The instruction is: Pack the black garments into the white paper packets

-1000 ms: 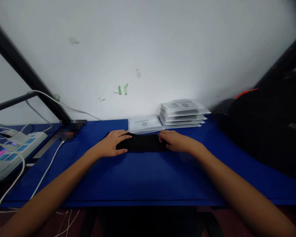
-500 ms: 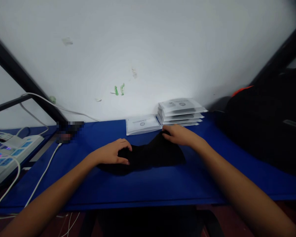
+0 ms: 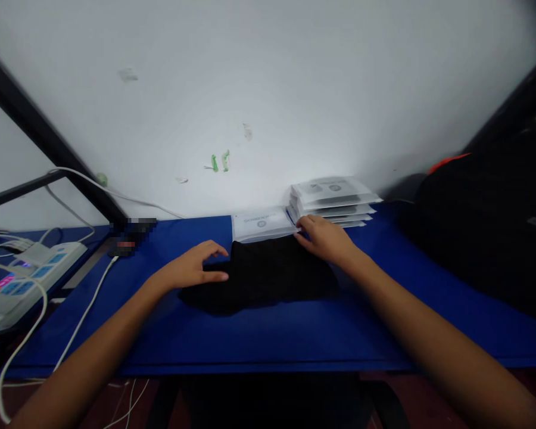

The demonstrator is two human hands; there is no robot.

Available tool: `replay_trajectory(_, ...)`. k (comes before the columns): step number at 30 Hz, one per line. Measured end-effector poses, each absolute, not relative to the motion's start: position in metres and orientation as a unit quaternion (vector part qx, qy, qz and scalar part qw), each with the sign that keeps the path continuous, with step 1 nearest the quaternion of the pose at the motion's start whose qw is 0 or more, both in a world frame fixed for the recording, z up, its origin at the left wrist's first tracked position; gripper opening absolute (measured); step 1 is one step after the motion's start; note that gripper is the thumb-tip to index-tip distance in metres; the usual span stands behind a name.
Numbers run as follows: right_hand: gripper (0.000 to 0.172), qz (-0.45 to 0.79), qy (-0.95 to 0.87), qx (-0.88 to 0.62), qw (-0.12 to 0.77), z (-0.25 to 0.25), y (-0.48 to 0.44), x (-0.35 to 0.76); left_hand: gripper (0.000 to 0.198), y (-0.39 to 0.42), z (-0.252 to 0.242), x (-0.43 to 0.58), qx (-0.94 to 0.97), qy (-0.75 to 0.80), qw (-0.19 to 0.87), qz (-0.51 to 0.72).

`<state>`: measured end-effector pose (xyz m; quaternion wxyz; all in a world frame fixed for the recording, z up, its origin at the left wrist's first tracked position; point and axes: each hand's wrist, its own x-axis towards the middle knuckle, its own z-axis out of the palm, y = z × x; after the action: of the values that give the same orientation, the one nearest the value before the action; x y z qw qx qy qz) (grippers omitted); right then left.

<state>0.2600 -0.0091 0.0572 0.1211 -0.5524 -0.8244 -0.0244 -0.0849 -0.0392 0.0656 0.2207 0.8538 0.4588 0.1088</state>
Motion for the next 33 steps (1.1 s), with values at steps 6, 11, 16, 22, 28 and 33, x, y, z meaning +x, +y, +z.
replay_trajectory(6, 0.019, 0.100, -0.875, -0.471, 0.043, 0.056, -0.016, 0.251, 0.051, -0.049, 0.070, -0.110, 0.853, 0.441, 0.273, 0.055)
replay_trajectory(11, 0.020, 0.162, -0.877, -0.451, 0.035, 0.052, -0.013, 0.252, 0.031, -0.027, 0.058, -0.118, 0.812, 0.499, 0.280, 0.112)
replay_trajectory(16, 0.025, 0.177, -0.875, -0.448, 0.042, 0.053, -0.012, 0.254, 0.026, -0.022, 0.049, -0.106, 0.766, 0.615, 0.095, 0.161)
replay_trajectory(22, 0.026, 0.238, -0.868, -0.435, 0.022, 0.064, -0.017, 0.261, 0.023, -0.055, 0.051, -0.081, 0.853, 0.504, 0.018, 0.133)
replay_trajectory(28, 0.017, 0.195, -0.894, -0.402, -0.007, 0.062, -0.025, 0.267, 0.024, -0.063, 0.046, -0.081, 0.876, 0.441, 0.159, 0.115)
replay_trajectory(33, 0.009, 0.175, -0.892, -0.413, 0.057, 0.074, -0.051, 0.281, 0.011, -0.075, 0.081, -0.080, 0.880, 0.370, 0.233, 0.183)
